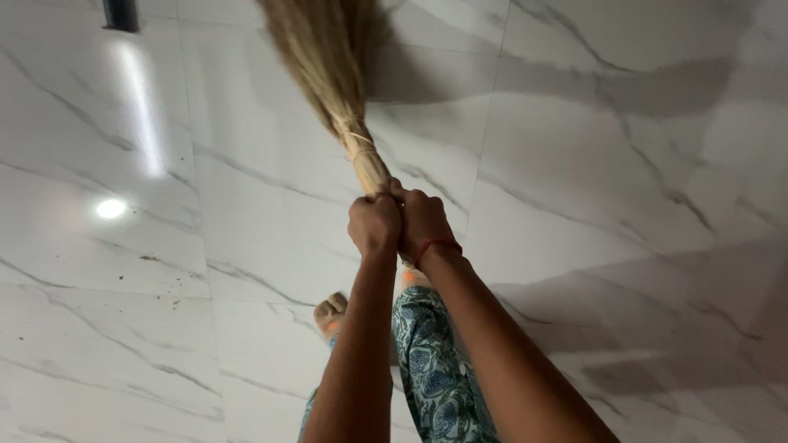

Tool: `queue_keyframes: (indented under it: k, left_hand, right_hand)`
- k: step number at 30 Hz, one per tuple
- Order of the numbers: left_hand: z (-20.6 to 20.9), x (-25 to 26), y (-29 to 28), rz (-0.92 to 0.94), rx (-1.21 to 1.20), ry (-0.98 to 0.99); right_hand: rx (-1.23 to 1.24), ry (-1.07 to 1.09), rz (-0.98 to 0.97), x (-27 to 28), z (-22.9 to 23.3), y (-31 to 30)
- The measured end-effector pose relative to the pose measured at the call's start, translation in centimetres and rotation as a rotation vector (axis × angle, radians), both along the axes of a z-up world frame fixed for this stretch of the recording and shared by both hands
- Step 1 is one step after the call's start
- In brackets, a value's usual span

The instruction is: The person sweeps a tiled floor using a broom, moving dirt and debris across the room past a sewing machine and a woven cot.

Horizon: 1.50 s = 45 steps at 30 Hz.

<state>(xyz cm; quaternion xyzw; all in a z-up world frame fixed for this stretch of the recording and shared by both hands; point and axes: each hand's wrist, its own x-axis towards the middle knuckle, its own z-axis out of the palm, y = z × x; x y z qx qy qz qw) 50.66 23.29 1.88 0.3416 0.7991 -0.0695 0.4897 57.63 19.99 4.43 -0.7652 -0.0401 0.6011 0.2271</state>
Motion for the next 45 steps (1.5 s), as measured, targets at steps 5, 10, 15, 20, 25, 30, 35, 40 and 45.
queue_keyframes:
  k: [5, 10, 15, 20, 25, 30, 35, 40, 45]
  left_hand:
    - [3.1, 1.2, -1.1, -0.078, 0.171, -0.026]
    - [4.0, 2.8, -3.0, -0.222, 0.120, -0.274]
    - [2.6, 5.9, -2.3, -0.490, 0.005, -0.422]
    - [-0.1, 8.4, 1.3, -0.469, -0.061, -0.310]
    - [-3.5, 4.9, 6.6, -0.327, -0.018, -0.252]
    - [-5.0, -0.1, 14.0, -0.237, 0.056, -0.133]
    - [-3.7, -3.0, 17.5, -0.027, 0.041, -0.176]
    - [-0.6, -2.0, 14.4, 0.110, 0.106, -0.151]
    - [0.8, -1.0, 14.8, 0.219, 0.250, -0.369]
  right_hand:
    - [-0.016, -0.020, -0.038, 0.2, 4.1, -0.9]
    - [0.263, -0.585, -0.022, -0.9, 3.2, -5.6]
    - [-0.008, -0.692, -0.064, -0.8, -0.1, -6.7]
    - [0.008, -0.654, -0.010, 2.2, -2.5, -3.8]
    - [0.154, -0.536, 0.153, 1.8, -2.9, 3.4]
    - [0.176, -0.447, 0.405, -0.9, -3.1, 12.3]
    - [0.095, -0.390, 0.475, -3.1, -1.8, 16.6]
    - [0.086, -0.167, 0.252, -2.2, 2.3, 16.1]
    - [0.204, -0.057, -0.248, -1.7, 4.5, 16.9]
